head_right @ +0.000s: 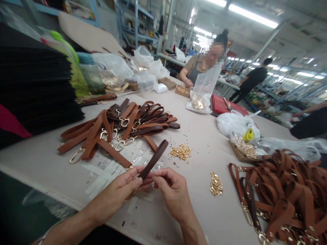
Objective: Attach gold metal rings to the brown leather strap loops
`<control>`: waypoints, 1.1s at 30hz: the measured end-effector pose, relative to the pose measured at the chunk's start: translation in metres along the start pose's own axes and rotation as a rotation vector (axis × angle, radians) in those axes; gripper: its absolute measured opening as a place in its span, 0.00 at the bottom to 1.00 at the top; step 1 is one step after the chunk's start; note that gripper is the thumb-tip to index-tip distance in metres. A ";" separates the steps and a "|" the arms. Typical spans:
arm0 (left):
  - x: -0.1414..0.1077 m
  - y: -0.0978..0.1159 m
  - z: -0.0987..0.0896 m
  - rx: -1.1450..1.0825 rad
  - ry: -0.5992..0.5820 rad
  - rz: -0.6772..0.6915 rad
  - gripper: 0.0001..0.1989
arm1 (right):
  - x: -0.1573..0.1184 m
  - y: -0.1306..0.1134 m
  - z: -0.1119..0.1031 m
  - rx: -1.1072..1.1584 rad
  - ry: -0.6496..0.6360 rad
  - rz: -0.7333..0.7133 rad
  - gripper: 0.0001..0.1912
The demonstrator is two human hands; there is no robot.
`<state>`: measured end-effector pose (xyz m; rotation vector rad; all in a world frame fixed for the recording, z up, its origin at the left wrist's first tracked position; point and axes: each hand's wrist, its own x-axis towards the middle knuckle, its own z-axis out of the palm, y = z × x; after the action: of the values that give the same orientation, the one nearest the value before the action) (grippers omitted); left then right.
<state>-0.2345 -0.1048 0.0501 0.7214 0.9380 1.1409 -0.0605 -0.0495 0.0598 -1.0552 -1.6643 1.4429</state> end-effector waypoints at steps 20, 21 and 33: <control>-0.007 -0.007 0.007 0.753 0.035 0.190 0.15 | -0.012 0.003 0.017 0.162 0.064 0.051 0.02; -0.006 -0.011 0.005 0.790 0.039 0.211 0.16 | -0.013 0.004 0.018 0.189 0.086 0.051 0.03; 0.010 -0.049 0.001 0.610 0.019 0.071 0.27 | -0.021 0.018 -0.019 -0.140 0.230 0.059 0.09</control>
<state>-0.2117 -0.1087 0.0062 1.2424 1.3037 0.9212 -0.0317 -0.0592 0.0451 -1.3059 -1.5962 1.2036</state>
